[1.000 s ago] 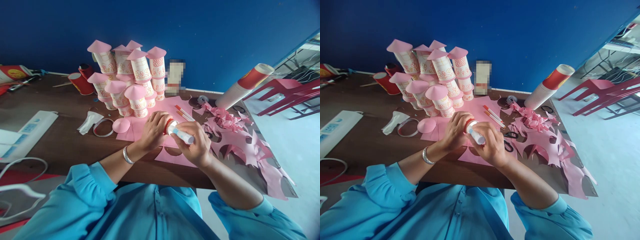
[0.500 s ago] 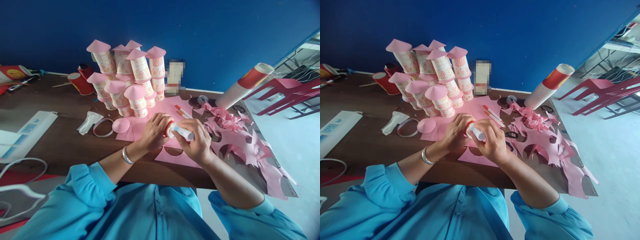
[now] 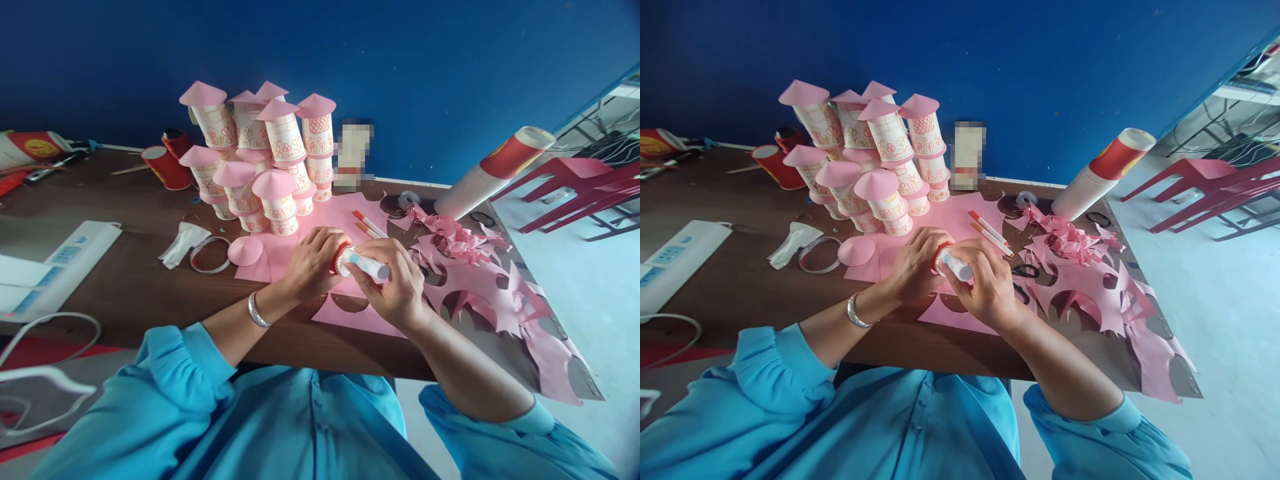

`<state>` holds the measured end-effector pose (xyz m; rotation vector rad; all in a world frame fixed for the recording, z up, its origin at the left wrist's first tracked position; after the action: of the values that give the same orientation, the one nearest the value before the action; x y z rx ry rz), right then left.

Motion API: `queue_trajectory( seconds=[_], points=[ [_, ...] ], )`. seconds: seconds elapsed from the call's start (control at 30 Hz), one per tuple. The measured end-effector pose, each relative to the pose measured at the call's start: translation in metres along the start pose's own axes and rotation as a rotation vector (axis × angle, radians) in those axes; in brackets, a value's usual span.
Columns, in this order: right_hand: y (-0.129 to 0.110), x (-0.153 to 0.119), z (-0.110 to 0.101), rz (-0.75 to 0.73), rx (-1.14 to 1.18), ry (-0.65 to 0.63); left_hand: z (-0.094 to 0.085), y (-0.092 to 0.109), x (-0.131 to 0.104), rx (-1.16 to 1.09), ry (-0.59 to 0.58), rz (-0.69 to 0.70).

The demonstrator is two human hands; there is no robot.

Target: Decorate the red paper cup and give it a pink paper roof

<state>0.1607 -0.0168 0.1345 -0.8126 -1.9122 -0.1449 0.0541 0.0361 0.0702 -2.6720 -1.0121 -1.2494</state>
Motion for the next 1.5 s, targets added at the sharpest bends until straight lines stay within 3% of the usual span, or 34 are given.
queue_trajectory(
  seconds=[0.4, 0.63, 0.83, 1.07, 1.3, 1.5],
  points=[
    [0.003, -0.002, 0.001, 0.007, -0.014, -0.015, 0.001, 0.003, -0.002, 0.012, -0.003, 0.041],
    [0.007, -0.002, 0.000, 0.010, -0.016, -0.004, 0.008, -0.002, -0.003, -0.002, -0.076, -0.013],
    [0.017, 0.001, -0.005, 0.079, 0.015, 0.021, 0.005, -0.004, -0.002, -0.043, -0.030, -0.010],
    [0.015, 0.001, 0.001, 0.046, 0.001, -0.020, 0.009, -0.002, -0.004, -0.021, -0.057, 0.007],
    [0.031, -0.001, -0.002, 0.147, -0.059, -0.021, 0.009, -0.002, -0.004, -0.021, -0.082, 0.020],
    [0.057, -0.006, -0.002, 0.367, -0.038, -0.040, 0.008, -0.002, -0.003, -0.025, -0.095, 0.026]
  ],
)
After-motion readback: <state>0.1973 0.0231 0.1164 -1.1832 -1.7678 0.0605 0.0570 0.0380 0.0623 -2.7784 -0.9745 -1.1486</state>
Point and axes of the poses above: each hand's wrist, its own x-axis towards the middle knuckle, its own z-axis out of the palm, y = z × x, the point moved 10 cm from there along x, towards the middle knuckle, and after that the axes turned 1 degree about x, right-handed, at the moved point
